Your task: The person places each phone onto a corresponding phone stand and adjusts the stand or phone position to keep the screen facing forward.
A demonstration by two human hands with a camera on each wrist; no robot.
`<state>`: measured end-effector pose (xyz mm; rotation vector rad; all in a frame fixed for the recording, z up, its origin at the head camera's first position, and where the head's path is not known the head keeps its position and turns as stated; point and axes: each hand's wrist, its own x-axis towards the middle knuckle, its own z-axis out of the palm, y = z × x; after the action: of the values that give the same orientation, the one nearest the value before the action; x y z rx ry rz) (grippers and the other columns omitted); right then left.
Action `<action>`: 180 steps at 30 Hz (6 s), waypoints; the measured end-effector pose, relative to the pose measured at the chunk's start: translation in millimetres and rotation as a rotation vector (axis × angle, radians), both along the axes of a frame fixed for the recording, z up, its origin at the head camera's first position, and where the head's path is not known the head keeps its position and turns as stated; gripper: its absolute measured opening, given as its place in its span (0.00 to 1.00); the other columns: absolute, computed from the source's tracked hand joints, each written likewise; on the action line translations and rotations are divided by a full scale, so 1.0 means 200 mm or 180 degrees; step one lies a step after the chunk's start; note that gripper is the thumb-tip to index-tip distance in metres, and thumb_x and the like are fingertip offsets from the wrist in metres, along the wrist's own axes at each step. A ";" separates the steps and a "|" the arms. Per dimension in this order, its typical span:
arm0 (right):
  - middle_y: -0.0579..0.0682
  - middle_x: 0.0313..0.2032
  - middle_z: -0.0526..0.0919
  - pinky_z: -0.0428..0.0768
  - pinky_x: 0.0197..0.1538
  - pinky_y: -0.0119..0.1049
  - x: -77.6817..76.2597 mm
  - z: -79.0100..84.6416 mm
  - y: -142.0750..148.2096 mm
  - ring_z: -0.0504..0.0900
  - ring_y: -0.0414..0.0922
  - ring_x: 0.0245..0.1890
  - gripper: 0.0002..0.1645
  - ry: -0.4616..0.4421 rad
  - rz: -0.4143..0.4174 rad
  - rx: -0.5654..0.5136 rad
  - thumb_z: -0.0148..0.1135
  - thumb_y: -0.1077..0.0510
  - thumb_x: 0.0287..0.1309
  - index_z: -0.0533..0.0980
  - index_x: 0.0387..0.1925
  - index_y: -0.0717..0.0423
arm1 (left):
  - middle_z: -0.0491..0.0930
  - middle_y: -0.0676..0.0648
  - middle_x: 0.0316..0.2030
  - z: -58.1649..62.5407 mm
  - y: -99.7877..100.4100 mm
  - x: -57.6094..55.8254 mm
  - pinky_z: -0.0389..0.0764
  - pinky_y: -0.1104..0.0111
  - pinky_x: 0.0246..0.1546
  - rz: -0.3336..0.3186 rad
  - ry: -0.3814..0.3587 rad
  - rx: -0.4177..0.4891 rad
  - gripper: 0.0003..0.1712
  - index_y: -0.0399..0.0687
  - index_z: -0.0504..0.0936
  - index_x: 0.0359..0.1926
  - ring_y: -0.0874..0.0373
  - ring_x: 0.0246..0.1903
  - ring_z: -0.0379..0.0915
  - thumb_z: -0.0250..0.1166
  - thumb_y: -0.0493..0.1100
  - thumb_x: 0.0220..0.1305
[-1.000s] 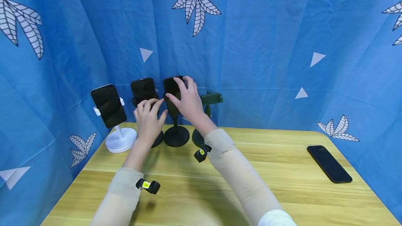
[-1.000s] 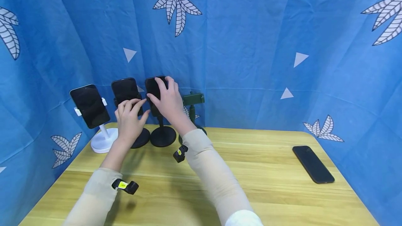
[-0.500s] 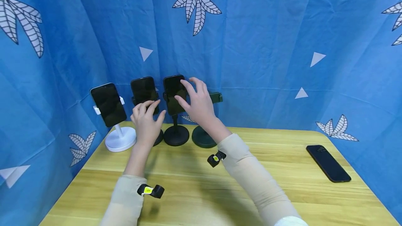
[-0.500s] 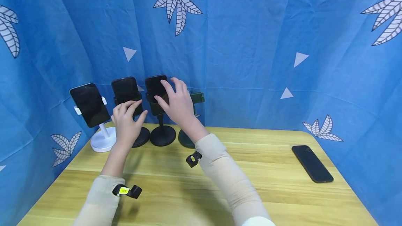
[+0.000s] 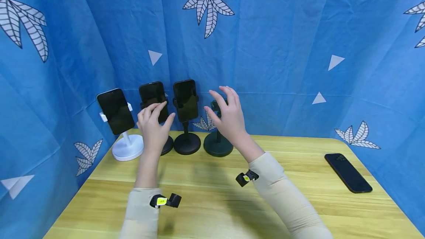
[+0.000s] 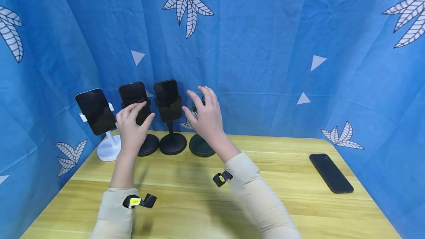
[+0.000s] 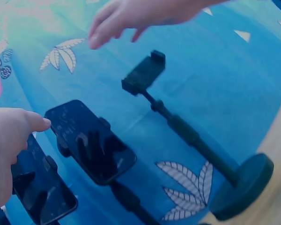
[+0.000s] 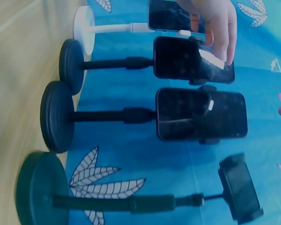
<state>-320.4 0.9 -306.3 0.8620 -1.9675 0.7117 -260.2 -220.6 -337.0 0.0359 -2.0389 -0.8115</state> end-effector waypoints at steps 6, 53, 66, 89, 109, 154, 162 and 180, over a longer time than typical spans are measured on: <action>0.62 0.63 0.69 0.65 0.70 0.54 0.01 -0.04 0.10 0.63 0.60 0.68 0.28 -0.0037 -0.0153 -0.0097 0.65 0.49 0.61 0.73 0.61 0.52 | 0.72 0.41 0.61 0.03 0.06 0.01 0.58 0.41 0.60 -0.0058 -0.0112 0.0022 0.29 0.51 0.77 0.62 0.41 0.64 0.56 0.69 0.51 0.60; 0.68 0.61 0.68 0.69 0.55 0.60 0.12 -0.42 0.85 0.62 0.65 0.64 0.31 -0.0272 -0.0687 -0.0632 0.71 0.63 0.50 0.74 0.58 0.60 | 0.70 0.46 0.65 -0.05 0.44 -0.18 0.57 0.40 0.62 -0.0785 -0.0011 -0.0004 0.34 0.54 0.74 0.65 0.45 0.67 0.54 0.72 0.47 0.57; 0.68 0.62 0.66 0.67 0.50 0.59 0.13 -0.42 1.08 0.62 0.66 0.62 0.32 -0.0314 -0.1104 -0.0791 0.70 0.64 0.52 0.73 0.60 0.60 | 0.70 0.46 0.64 -0.07 0.48 -0.27 0.58 0.43 0.62 -0.0732 -0.0032 -0.0216 0.34 0.56 0.73 0.66 0.45 0.66 0.55 0.72 0.46 0.58; 0.64 0.67 0.59 0.60 0.62 0.65 0.08 -0.41 1.40 0.54 0.64 0.68 0.32 -0.0980 -0.1765 -0.0946 0.63 0.56 0.62 0.67 0.66 0.56 | 0.73 0.46 0.63 -0.09 0.52 -0.32 0.62 0.45 0.59 -0.0694 -0.0067 -0.0426 0.27 0.55 0.74 0.65 0.45 0.63 0.60 0.65 0.40 0.64; 0.69 0.71 0.50 0.52 0.66 0.66 0.01 -0.62 1.64 0.45 0.69 0.71 0.39 -0.2234 -0.2235 -0.0572 0.48 0.42 0.70 0.56 0.73 0.56 | 0.74 0.44 0.61 -0.07 0.53 -0.32 0.63 0.44 0.59 -0.0714 -0.0062 -0.0435 0.25 0.55 0.75 0.64 0.44 0.61 0.62 0.63 0.40 0.66; 0.83 0.63 0.46 0.56 0.54 0.73 -0.16 -0.80 1.84 0.45 0.80 0.62 0.44 -0.3529 -0.2220 0.0280 0.54 0.42 0.65 0.55 0.70 0.68 | 0.79 0.46 0.56 -0.07 0.53 -0.32 0.68 0.48 0.56 -0.0383 0.0208 -0.0825 0.25 0.52 0.77 0.62 0.46 0.59 0.66 0.66 0.40 0.63; 0.84 0.61 0.50 0.61 0.50 0.72 -0.16 -0.78 1.85 0.49 0.80 0.59 0.45 -0.3586 -0.2255 0.0488 0.53 0.41 0.63 0.55 0.70 0.68 | 0.80 0.46 0.56 -0.07 0.54 -0.32 0.68 0.47 0.55 -0.0370 0.0213 -0.0838 0.25 0.51 0.78 0.61 0.46 0.58 0.66 0.68 0.40 0.62; 0.85 0.61 0.51 0.58 0.51 0.74 -0.15 -0.74 1.86 0.50 0.83 0.59 0.47 -0.3593 -0.2297 0.0715 0.51 0.36 0.65 0.55 0.71 0.65 | 0.80 0.46 0.56 -0.06 0.55 -0.30 0.68 0.48 0.56 -0.0363 0.0225 -0.0844 0.25 0.51 0.77 0.62 0.46 0.58 0.66 0.67 0.41 0.63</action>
<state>-351.1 372.8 -455.3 -0.3143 -3.1164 0.5657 -319.4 -110.3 -348.1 -0.2564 -2.0794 -0.5964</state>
